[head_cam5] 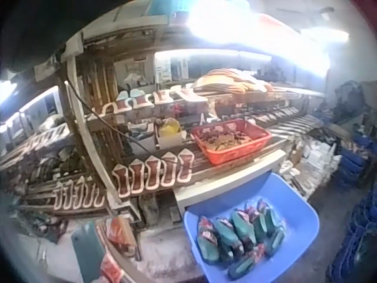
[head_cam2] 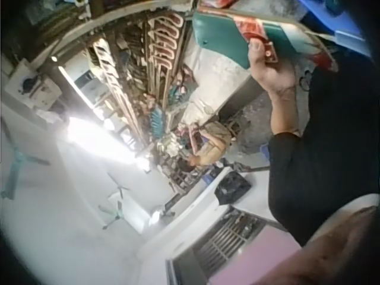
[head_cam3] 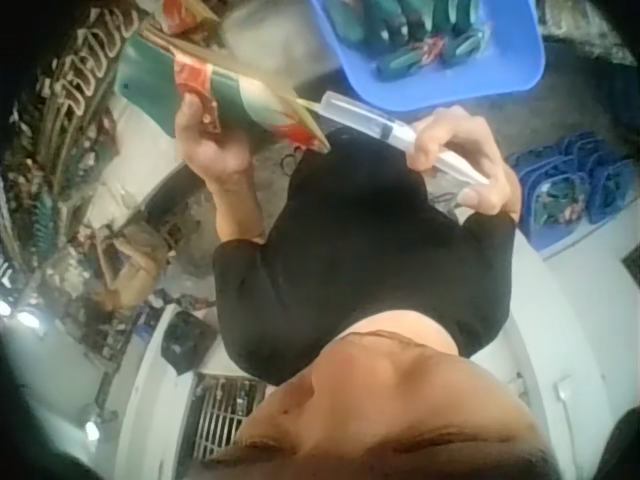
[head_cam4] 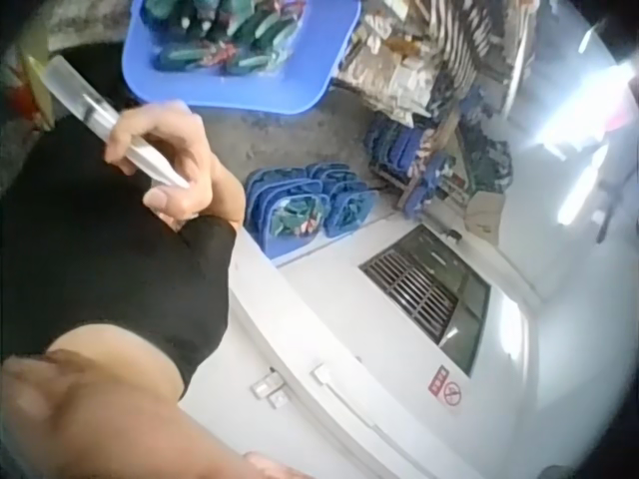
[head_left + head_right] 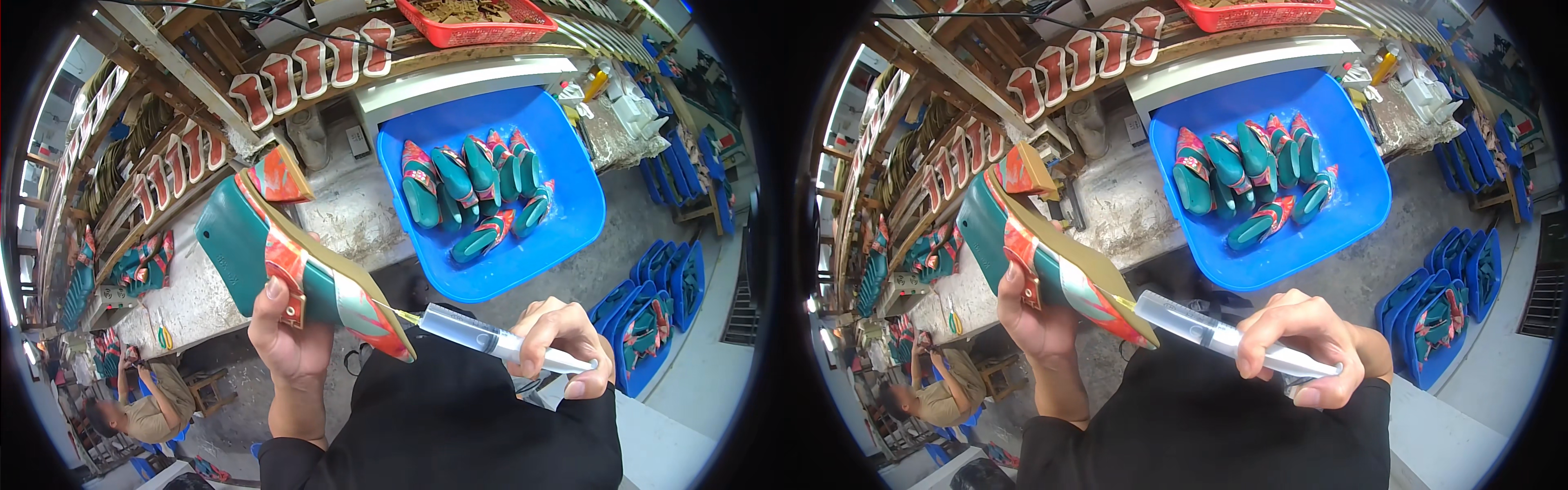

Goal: The person takes shoes on shoe lasts, applies liquid along their edges using a syringe, and places them into a blue bin.

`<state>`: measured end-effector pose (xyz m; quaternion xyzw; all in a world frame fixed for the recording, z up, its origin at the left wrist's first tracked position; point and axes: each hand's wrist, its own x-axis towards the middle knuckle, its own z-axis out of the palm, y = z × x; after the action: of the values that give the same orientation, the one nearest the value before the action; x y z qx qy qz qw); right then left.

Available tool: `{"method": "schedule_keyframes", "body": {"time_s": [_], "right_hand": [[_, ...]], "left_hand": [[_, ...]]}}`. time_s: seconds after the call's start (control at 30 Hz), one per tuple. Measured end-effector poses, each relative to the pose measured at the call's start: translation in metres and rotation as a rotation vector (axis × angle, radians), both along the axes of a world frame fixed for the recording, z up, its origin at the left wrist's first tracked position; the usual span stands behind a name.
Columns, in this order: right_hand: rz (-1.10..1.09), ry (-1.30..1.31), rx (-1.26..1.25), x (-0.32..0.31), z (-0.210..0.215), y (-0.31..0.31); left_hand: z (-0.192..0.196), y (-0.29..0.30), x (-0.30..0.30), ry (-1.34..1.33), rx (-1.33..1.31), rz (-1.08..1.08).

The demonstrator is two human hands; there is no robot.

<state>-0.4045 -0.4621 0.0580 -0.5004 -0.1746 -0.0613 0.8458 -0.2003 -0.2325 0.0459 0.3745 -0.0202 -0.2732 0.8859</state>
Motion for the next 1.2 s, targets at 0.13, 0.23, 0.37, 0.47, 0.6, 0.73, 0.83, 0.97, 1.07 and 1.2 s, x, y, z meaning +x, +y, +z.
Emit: {"method": "schedule_keyframes", "body": {"time_s": [0.13, 0.23, 0.37, 0.47, 0.6, 0.73, 0.83, 0.97, 1.07, 1.2], "right_hand": [[-0.001, 0.01, -0.017, 0.004, -0.001, 0.002], [0.006, 0.023, -0.022, 0.004, -0.001, 0.002], [-0.004, 0.018, -0.012, 0.006, -0.006, 0.003], [0.0, 0.032, -0.014, 0.005, -0.007, 0.001], [0.004, 0.044, -0.013, 0.003, -0.008, 0.0], [0.002, 0.057, 0.0, -0.001, -0.012, 0.0], [-0.002, 0.066, 0.005, -0.003, -0.014, 0.001], [-0.005, 0.064, 0.008, -0.005, -0.015, 0.003], [-0.013, 0.058, 0.015, -0.006, -0.017, 0.002], [0.006, 0.053, 0.014, -0.006, -0.02, -0.003]], "left_hand": [[-0.002, 0.0, 0.004, 0.042, -0.065, 0.017], [-0.001, -0.002, 0.007, 0.087, -0.088, 0.039], [-0.007, 0.001, 0.017, 0.18, -0.178, 0.069], [-0.009, -0.001, 0.023, 0.204, -0.209, 0.077], [-0.009, -0.001, 0.028, 0.238, -0.217, 0.064], [-0.009, -0.002, 0.034, 0.252, -0.234, 0.065], [-0.007, -0.003, 0.037, 0.267, -0.205, 0.094], [-0.011, 0.0, 0.045, 0.289, -0.174, 0.139], [-0.014, -0.001, 0.049, 0.301, -0.189, 0.122], [-0.014, -0.002, 0.053, 0.336, -0.197, 0.145]]}}
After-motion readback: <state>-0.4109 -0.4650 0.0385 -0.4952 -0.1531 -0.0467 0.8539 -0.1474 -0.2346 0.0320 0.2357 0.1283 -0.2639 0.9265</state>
